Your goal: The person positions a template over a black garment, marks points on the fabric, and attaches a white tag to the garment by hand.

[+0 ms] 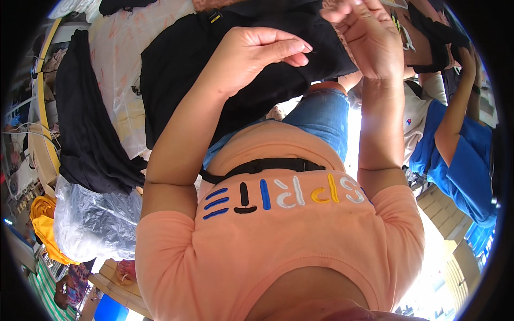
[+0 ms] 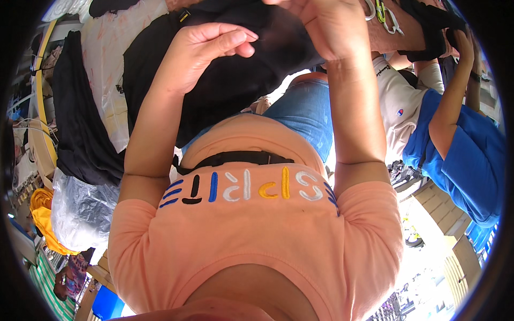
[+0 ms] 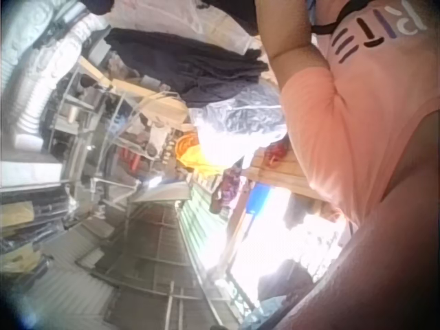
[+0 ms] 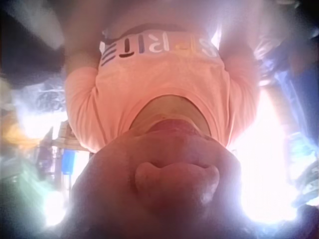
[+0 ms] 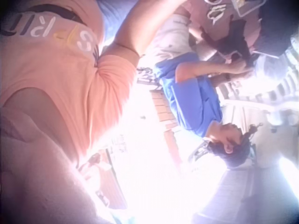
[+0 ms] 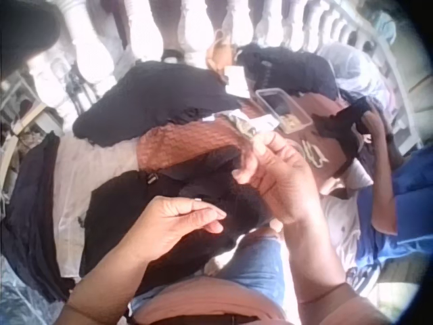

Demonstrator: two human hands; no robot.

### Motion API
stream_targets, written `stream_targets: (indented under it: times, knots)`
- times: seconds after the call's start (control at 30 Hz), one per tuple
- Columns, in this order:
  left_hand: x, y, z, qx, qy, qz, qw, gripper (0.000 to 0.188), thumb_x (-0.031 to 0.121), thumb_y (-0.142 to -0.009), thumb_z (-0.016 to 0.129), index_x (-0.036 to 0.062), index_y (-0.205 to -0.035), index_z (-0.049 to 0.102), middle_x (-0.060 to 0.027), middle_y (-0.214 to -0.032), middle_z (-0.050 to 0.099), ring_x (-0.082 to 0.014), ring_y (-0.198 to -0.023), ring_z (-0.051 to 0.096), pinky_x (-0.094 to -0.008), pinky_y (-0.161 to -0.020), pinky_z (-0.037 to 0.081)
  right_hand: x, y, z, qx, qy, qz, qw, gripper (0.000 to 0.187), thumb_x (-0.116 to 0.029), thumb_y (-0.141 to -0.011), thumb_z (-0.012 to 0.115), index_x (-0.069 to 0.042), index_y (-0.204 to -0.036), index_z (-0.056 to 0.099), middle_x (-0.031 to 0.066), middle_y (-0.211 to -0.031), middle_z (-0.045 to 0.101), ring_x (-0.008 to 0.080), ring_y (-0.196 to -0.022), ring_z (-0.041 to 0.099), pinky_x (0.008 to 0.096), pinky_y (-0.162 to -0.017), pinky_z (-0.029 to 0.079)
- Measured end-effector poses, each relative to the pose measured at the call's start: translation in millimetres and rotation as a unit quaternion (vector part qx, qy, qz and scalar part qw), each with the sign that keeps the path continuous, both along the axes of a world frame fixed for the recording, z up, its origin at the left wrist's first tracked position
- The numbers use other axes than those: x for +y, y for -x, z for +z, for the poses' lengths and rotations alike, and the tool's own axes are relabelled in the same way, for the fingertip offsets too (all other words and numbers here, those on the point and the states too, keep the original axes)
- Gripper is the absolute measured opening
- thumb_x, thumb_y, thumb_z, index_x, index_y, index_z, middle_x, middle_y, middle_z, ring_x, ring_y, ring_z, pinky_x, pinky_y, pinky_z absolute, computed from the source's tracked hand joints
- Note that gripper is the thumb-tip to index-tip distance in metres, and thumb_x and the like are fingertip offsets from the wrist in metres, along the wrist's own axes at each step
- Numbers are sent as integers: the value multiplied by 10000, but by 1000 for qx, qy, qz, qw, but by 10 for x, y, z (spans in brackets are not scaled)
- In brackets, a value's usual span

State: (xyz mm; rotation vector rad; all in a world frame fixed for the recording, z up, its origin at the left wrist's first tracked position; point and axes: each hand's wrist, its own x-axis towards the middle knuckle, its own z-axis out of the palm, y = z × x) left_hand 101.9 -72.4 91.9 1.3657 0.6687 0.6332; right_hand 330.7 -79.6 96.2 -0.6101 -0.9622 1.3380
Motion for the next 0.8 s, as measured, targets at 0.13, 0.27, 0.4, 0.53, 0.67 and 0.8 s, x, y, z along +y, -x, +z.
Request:
stream_targets:
  times: [0.13, 0.27, 0.4, 0.53, 0.67, 0.8]
  knots:
    - [-45, 109, -39, -18, 51, -13, 998, 277, 243, -978, 643, 0, -1084, 719, -82, -906, 725, -169, -883, 706, -313, -880, 546, -111, -166, 120, 42, 43, -28, 998, 114, -169, -1031, 505, -75, -1012, 567, -3, -734, 561, 51, -480, 446, 175, -443, 375]
    - [-16, 274, -160, -122, 97, -32, 987, 267, 237, -1002, 601, 22, -1125, 701, -92, -1022, 716, -213, -976, 696, -346, -925, 535, -171, -94, 120, -20, 68, -84, 994, 167, -219, -1044, 480, -105, -940, 546, -27, -720, 515, 28, -385, 271, 199, -344, 184]
    - [-8, 180, -182, -254, 129, 28, 958, 238, 226, -1016, 573, 83, -1170, 685, -76, -1183, 676, -257, -1109, 658, -365, -973, 513, -248, -170, 127, 7, 85, 12, 996, 100, -156, -986, 593, -70, -945, 623, 22, -785, 599, 90, -464, 432, 224, -430, 326]
    - [5, 82, -342, -361, 219, 38, 906, 273, 252, -1031, 539, 72, -1173, 688, -129, -1308, 634, -238, -1198, 621, -364, -1020, 485, -287, -12, -224, -112, 117, -54, 985, 155, -166, -996, 607, -63, -1095, 665, 27, -883, 662, 21, -507, 403, 166, -473, 288]
    - [-38, 128, -322, -340, 193, 24, 920, 244, 187, -1002, 596, 91, -1219, 654, -60, -1146, 681, -184, -1058, 667, -333, -946, 544, -403, 172, -216, -186, 130, -58, 972, 147, -148, -949, 677, -62, -1064, 707, 43, -963, 705, 36, -566, 491, 165, -505, 345]
    - [-123, 81, -151, -193, 143, 75, 968, 338, 113, -955, 663, 23, -1276, 604, -105, -1064, 707, -135, -913, 687, -295, -871, 574, -438, 176, -228, -208, 76, -55, 974, 156, -76, -918, 697, -42, -1069, 720, 37, -982, 716, 56, -677, 570, 191, -609, 454]
